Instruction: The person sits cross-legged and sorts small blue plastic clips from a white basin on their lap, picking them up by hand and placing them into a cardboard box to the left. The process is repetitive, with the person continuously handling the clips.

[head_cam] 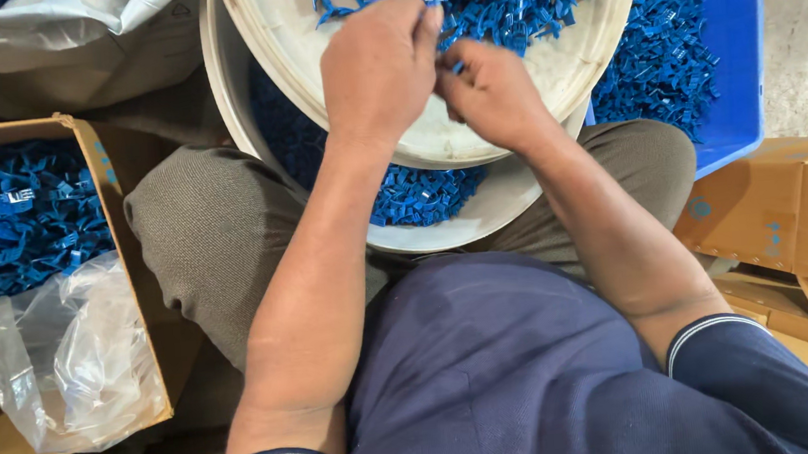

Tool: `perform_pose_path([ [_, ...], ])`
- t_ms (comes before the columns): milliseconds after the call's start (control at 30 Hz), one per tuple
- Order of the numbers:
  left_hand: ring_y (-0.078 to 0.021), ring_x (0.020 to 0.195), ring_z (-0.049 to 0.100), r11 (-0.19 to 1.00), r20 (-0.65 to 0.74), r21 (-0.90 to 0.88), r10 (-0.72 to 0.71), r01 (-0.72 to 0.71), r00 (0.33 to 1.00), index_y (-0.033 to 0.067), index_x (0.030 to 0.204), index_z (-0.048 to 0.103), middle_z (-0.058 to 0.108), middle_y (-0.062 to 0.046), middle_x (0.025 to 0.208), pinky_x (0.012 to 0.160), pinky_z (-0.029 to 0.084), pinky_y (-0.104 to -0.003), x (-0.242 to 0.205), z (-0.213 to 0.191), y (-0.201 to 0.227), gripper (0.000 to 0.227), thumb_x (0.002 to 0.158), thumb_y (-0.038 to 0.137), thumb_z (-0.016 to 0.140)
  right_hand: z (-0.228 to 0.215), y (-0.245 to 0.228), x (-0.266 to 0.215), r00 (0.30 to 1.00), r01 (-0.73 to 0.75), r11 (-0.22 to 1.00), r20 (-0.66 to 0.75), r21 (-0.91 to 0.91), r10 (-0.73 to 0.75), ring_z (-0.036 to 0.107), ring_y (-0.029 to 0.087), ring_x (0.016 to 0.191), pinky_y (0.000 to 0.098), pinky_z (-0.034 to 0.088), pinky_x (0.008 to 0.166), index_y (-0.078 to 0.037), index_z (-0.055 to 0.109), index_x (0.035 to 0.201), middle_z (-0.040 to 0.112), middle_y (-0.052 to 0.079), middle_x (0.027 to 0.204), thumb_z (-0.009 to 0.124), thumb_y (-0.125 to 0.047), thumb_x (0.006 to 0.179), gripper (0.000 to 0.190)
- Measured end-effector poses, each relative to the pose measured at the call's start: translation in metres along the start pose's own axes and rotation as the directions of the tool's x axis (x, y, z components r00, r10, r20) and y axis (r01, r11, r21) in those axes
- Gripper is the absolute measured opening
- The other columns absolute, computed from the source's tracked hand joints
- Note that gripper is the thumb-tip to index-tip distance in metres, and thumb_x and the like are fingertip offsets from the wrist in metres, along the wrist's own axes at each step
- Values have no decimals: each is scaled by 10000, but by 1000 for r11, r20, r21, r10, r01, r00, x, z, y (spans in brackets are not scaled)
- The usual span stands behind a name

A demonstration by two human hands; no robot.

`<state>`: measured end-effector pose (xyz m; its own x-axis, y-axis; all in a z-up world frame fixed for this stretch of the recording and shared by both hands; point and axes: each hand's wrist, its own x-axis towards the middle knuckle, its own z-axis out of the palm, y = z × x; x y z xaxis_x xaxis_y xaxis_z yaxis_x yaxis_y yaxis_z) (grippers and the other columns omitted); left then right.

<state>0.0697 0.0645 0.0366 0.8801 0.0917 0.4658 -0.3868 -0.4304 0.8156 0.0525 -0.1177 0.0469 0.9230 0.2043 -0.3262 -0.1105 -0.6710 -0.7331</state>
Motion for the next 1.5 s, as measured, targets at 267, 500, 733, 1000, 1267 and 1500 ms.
perform_pose_path([
  [267,-140,594,620,29,376,-903,-429,429,821,84,922,643,701,-92,840,382,361,-246,17,-26,-1,227,1029,283,615,22,-2,17,988,-61,779,150,624,-42,653,135,727,315,569,602,-6,630,1091,665,59,933,674,-64,921,185],
  [500,-180,718,714,15,351,-907,-527,421,774,115,998,639,712,-91,921,408,378,-246,21,-33,6,82,957,159,696,58,-12,38,913,294,746,-55,-598,-404,682,407,736,507,530,654,-49,671,857,704,199,778,712,-149,907,119],
  [733,-153,692,705,120,327,-881,-544,457,773,105,974,677,666,-38,861,404,355,-243,17,-26,-5,113,937,161,768,34,8,39,925,379,908,30,-179,-380,705,256,686,411,553,623,-63,730,965,720,145,785,733,-187,924,132],
  [1000,-53,517,539,501,492,-470,-535,727,687,99,846,754,632,31,670,414,381,-210,11,7,4,321,926,408,787,-41,34,-2,987,-99,230,125,968,-100,609,172,765,288,436,596,-143,638,1193,699,81,1014,637,-196,1081,124],
  [1267,-54,536,496,644,453,-506,-368,574,812,80,807,749,608,16,646,453,388,-240,-12,27,-7,299,984,321,761,-29,26,-2,998,38,423,-15,905,-57,532,145,729,290,404,603,-97,641,1168,623,31,925,630,-199,1123,113],
  [1500,-134,474,492,61,517,-777,-506,626,691,79,781,599,509,-1,615,357,316,-261,1,3,-4,259,966,222,712,-46,38,-6,1000,-22,-4,22,1000,20,584,194,813,346,453,689,-119,621,1094,626,38,942,600,-286,1037,178],
])
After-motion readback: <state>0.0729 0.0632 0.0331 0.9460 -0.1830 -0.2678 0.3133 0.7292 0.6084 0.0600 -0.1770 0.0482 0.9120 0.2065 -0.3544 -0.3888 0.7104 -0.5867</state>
